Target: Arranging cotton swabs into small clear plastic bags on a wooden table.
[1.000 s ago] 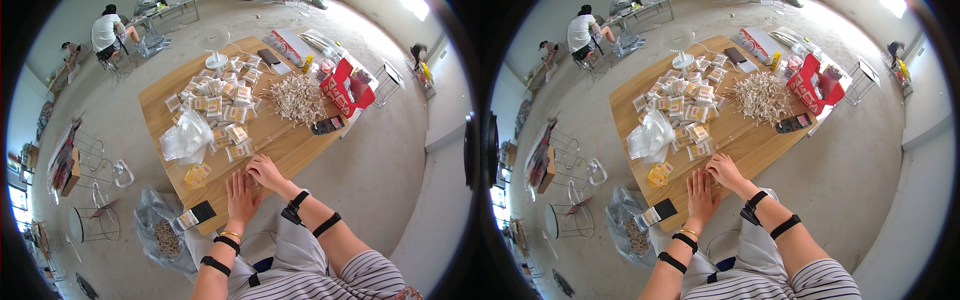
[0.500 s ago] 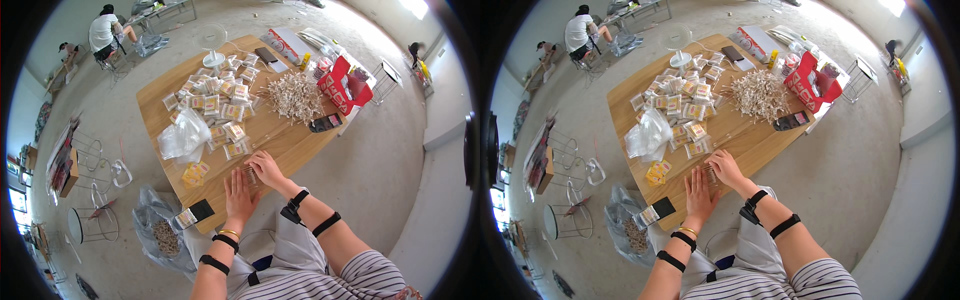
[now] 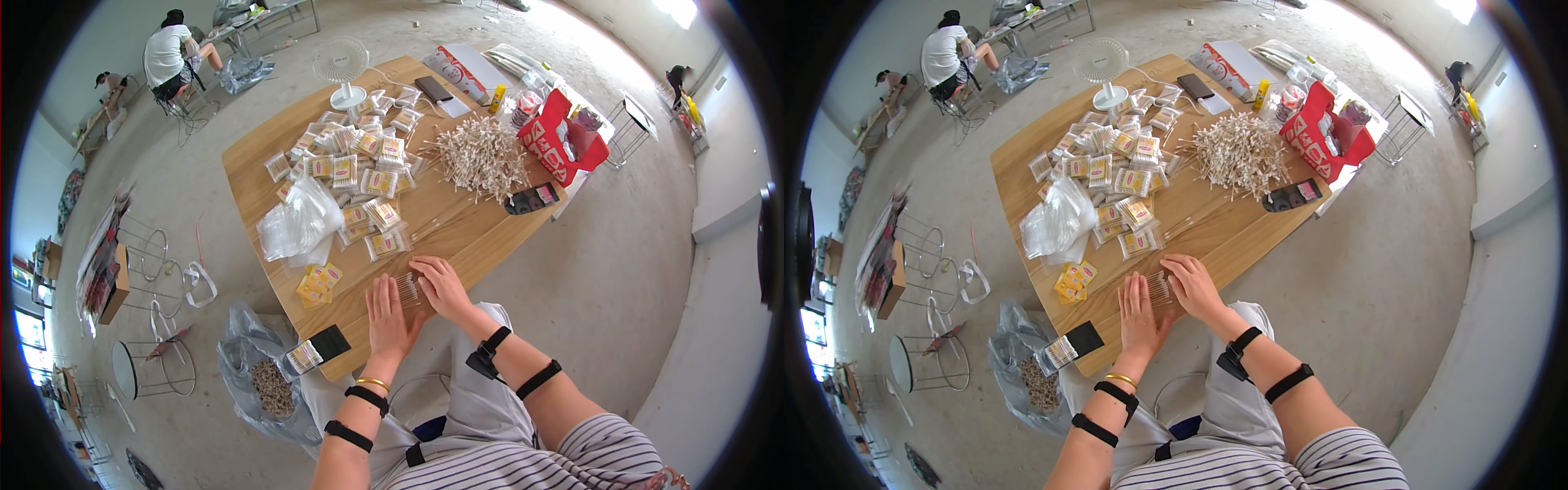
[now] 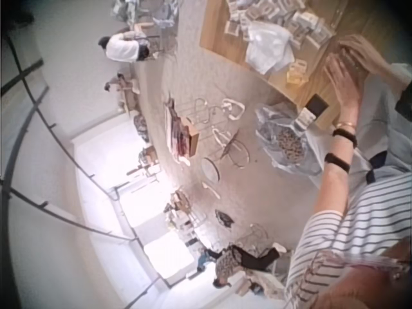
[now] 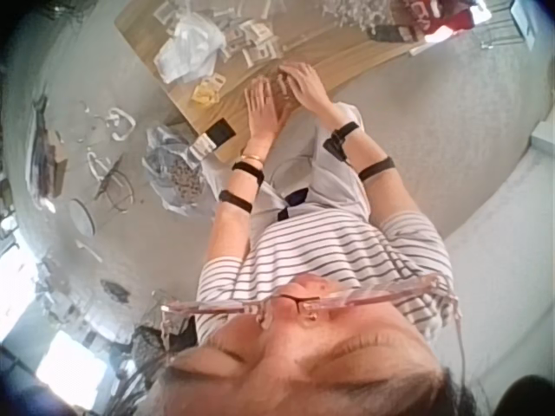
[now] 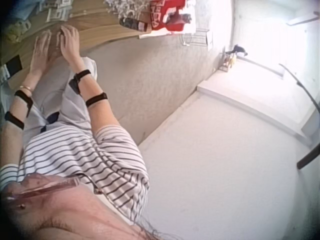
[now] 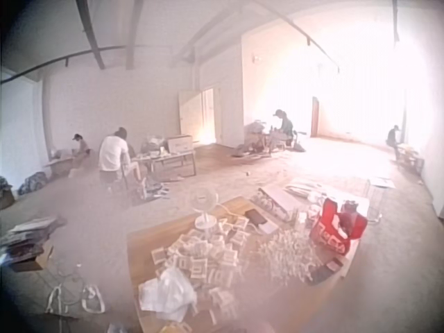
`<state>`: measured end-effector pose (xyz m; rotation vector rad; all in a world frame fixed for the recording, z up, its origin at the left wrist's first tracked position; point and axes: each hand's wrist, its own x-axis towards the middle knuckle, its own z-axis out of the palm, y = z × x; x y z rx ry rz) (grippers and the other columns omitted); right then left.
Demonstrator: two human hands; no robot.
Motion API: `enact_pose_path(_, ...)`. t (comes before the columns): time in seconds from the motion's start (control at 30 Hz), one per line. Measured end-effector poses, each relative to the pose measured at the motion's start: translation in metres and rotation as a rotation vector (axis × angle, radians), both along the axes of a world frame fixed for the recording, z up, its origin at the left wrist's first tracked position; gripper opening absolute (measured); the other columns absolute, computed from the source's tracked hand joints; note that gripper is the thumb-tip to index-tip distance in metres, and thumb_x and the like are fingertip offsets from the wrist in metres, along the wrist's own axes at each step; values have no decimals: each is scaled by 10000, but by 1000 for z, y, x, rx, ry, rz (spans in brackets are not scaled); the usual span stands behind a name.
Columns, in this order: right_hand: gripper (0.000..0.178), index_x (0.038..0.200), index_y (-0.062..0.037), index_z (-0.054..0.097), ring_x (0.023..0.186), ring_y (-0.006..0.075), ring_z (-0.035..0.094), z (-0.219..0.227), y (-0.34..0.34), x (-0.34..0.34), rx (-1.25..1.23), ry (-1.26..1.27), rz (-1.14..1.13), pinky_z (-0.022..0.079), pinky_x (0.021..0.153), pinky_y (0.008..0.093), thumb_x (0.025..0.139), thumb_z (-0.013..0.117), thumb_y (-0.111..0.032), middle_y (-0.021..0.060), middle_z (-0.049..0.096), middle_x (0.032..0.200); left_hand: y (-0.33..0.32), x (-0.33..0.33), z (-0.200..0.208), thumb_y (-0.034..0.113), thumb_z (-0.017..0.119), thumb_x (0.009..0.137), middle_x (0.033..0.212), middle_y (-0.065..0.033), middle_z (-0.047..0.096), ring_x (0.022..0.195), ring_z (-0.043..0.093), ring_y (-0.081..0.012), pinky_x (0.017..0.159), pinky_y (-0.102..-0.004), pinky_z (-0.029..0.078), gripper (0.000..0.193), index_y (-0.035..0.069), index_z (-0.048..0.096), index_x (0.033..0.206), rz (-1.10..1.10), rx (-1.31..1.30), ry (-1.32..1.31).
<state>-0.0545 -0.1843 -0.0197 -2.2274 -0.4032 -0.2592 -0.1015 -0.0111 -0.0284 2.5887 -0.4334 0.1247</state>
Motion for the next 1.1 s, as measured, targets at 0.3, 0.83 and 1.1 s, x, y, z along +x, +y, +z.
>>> enact_pose_path(0.3, 460, 1393, -39, 518, 1339, 364, 468, 1, -13, -11, -79, 48, 86, 375, 1140, 465, 947, 593, -123, 148, 530, 1438, 12, 22, 8, 266, 773, 781, 1613, -225, 264, 1526, 210, -387, 1247, -556, 157, 1034, -15, 182, 1581, -7, -16, 11)
enact_pose_path(0.83, 311, 1209, -85, 650, 1208, 331, 540, 2, 10, 5, -100, -16, 53, 418, 1042, 483, 903, 654, -136, 122, 617, 1244, 11, -4, 1, 487, 621, 925, 1647, -192, 237, 1546, 175, -356, 1251, -572, 74, 909, -15, 233, 1577, 30, 254, -35)
enact_pose_path(1.1, 53, 827, -125, 668, 989, 302, 589, -8, 20, 39, -199, 127, -101, 455, 839, 431, 799, 712, -138, 79, 633, 929, 2, -3, 4, 520, 492, 986, 1652, -167, 254, 1552, 180, -309, 1241, -603, 57, 816, 5, 267, 1577, 6, 288, 40)
